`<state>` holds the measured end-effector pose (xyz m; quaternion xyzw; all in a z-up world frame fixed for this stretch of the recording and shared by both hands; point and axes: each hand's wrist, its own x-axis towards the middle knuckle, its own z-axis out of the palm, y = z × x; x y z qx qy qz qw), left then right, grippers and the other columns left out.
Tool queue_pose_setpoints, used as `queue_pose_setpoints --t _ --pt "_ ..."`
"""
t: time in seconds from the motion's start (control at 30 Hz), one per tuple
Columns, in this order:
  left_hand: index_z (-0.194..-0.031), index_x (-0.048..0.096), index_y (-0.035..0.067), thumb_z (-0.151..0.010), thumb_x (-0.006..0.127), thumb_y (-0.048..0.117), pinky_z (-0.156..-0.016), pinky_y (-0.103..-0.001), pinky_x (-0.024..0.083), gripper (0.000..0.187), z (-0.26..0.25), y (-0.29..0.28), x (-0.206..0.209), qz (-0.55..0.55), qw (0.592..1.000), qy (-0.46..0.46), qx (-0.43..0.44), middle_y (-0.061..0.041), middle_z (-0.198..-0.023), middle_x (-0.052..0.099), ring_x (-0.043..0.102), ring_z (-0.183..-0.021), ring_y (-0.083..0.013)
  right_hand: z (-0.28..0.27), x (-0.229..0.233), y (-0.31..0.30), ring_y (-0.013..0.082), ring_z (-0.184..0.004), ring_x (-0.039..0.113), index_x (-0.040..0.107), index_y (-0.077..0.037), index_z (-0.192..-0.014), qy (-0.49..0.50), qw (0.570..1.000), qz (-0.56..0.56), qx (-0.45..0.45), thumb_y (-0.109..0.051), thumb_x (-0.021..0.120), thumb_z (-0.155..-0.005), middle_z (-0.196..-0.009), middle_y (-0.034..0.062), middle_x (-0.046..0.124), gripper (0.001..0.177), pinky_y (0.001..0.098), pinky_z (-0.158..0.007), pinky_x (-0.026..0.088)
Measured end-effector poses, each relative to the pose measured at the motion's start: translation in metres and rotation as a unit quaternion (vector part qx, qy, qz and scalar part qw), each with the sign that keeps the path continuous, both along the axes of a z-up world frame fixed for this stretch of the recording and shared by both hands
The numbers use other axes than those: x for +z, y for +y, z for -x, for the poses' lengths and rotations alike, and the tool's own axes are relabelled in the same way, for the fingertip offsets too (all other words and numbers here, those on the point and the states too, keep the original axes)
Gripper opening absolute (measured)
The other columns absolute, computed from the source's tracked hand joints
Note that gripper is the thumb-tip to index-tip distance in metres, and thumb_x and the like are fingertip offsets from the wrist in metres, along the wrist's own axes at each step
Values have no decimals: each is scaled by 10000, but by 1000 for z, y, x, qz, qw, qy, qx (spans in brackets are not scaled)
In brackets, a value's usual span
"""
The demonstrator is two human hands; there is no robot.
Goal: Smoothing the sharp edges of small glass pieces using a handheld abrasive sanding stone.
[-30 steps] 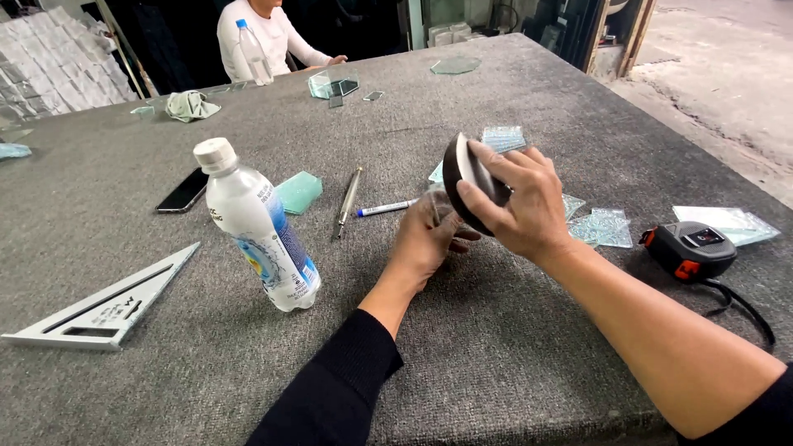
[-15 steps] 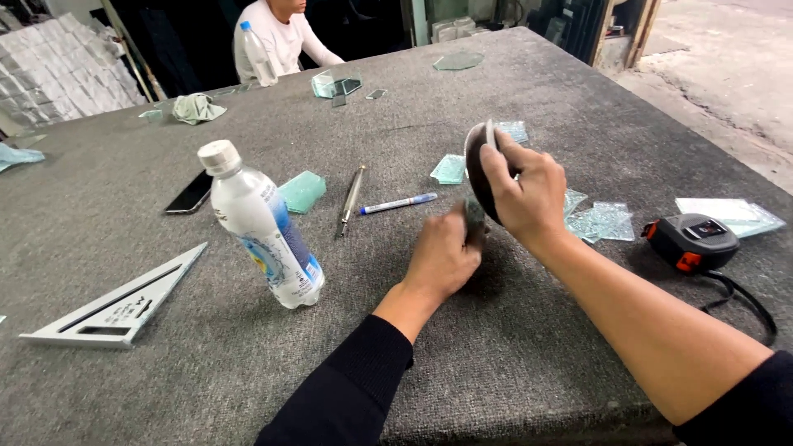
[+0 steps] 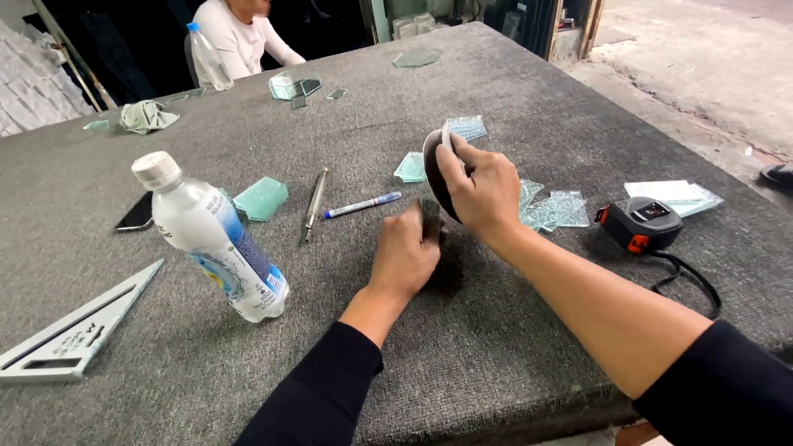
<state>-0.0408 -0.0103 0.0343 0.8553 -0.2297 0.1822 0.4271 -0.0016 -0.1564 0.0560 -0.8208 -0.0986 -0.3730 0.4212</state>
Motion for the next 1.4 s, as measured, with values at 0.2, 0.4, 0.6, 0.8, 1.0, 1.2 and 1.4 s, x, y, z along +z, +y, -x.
queue_pose_setpoints --t 0.2,0.4,0.6,0.8,1.0,1.2,1.4 --pt "-897 761 -12 -919 703 86 -786 -611 566 116 -15 4 0 -53 998 16 31 -257 -813 789 778 -935 -553 -4 -5 5 556 -979 714 812 -164 -1381 -9 1000 18 3 -569 668 -1017 -921 294 780 563 606 -944 539" --pt "-964 788 3 -897 738 117 -802 -582 605 142 -8 -5 0 -96 992 37 77 -243 -819 805 802 -948 -508 4 -2 7 490 -984 743 782 -221 -1420 -11 1000 -3 8 -632 634 -986 -887 229 779 616 524 -961 559" --pt "-1104 745 -2 -921 761 154 -841 -584 618 240 -2 -3 3 -84 994 14 70 -236 -891 817 799 -975 -500 -3 -8 3 484 -950 717 786 -219 -1421 -23 999 -14 18 -618 650 -1012 -871 238 750 588 525 -948 550" --pt "-1102 739 0 -968 713 95 -837 -511 627 166 -12 7 -5 -66 996 13 66 -237 -881 814 813 -942 -478 5 -3 7 388 -905 680 792 -174 -1439 -38 999 8 9 -598 614 -1053 -837 182 734 600 463 -900 479" --pt "-1084 729 -42 -882 783 19 -800 -590 614 218 -39 10 -27 -89 994 -5 60 -256 -853 801 794 -914 -528 8 -9 8 454 -954 681 771 -215 -1463 -60 997 54 -6 -590 636 -1057 -878 212 733 569 487 -919 442" --pt "-1058 788 60 -1039 661 120 -817 -531 650 142 -28 6 -6 9 998 -46 32 -175 -879 835 819 -902 -448 -23 8 -26 537 -1102 717 793 -300 -1405 7 997 -51 -49 -680 593 -1056 -983 244 799 554 522 -963 474" --pt "-1322 800 81 -1109 634 127 -774 -447 561 274 -51 36 -21 -32 991 -127 21 -131 -1037 830 766 -894 -320 -2 28 -35 59 -739 563 692 -136 -954 13 997 -58 53 -480 560 -1054 -1247 -68 812 382 314 -626 398"
